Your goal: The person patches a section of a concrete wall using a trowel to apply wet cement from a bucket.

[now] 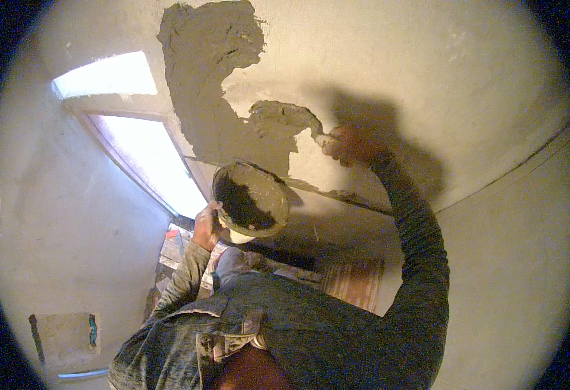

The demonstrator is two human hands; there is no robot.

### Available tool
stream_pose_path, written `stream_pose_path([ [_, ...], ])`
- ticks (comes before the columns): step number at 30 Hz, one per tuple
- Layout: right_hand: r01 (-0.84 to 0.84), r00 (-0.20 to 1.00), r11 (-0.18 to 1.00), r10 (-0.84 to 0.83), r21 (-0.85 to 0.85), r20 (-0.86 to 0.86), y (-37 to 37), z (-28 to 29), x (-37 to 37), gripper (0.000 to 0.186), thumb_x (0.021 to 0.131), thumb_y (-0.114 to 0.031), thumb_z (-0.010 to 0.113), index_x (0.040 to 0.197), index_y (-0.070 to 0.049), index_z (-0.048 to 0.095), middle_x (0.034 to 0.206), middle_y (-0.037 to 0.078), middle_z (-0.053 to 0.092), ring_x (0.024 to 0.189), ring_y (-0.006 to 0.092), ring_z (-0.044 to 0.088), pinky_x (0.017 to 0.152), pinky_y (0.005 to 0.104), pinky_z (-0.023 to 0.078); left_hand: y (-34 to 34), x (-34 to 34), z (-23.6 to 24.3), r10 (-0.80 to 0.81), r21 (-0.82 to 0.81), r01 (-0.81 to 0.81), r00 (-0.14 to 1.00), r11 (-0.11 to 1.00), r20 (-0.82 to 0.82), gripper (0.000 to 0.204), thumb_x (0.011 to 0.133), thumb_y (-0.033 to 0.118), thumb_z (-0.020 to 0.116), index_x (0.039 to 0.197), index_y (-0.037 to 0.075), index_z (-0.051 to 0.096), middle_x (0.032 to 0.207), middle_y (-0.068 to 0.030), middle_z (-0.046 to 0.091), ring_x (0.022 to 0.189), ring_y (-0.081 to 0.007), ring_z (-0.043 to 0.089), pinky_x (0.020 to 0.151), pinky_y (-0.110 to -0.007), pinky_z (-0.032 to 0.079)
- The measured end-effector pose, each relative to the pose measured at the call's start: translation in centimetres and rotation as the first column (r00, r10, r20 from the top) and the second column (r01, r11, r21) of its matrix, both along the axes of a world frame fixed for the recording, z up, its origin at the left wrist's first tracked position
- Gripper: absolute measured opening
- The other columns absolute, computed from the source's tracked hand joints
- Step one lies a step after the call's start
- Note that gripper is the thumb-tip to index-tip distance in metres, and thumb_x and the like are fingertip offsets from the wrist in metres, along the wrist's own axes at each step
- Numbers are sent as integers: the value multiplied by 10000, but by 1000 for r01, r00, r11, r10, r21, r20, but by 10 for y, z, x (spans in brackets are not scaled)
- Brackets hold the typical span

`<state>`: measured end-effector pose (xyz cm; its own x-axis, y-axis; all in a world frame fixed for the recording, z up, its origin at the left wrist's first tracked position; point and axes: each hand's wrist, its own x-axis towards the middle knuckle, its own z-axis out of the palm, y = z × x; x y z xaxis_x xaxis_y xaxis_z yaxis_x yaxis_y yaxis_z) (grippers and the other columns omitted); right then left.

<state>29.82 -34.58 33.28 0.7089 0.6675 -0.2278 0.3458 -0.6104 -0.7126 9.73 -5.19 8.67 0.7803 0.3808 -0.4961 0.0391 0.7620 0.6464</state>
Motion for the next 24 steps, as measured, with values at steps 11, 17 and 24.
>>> stream_pose_path([
  [11, -12, 936, 999, 1, 30, 351, -13, 81, -22, 212, 825, -209, 652, 889, -19, 585, 665, 13, 532, 546, 111, 523, 494, 278, 465, 1, -12, -15, 4, 45, -5, 1000, 999, 10, 112, 727, 137, 664, 761, 56, 594, 631, -55, 580, 485, -186, 557, 436, -297, 462],
  [17, -111, 698, 974, 219, -198, 682, -2, 8, -46, 362, 781, -286, 679, 992, -4, 596, 760, 185, 601, 659, 313, 602, 614, 431, 479, -1, -24, -37, 40, 70, -39, 999, 997, -16, 115, 745, 140, 652, 745, 35, 603, 622, -59, 587, 484, -184, 563, 438, -302, 459],
  [24, 7, 674, 967, 184, -256, 716, 18, -62, -43, 338, 825, -342, 603, 854, -7, 573, 710, 212, 567, 713, 406, 578, 640, 518, 461, 1, -47, -59, 5, 218, 18, 994, 976, -105, 163, 779, 173, 623, 729, 20, 603, 628, -71, 596, 510, -193, 573, 458, -311, 452],
])
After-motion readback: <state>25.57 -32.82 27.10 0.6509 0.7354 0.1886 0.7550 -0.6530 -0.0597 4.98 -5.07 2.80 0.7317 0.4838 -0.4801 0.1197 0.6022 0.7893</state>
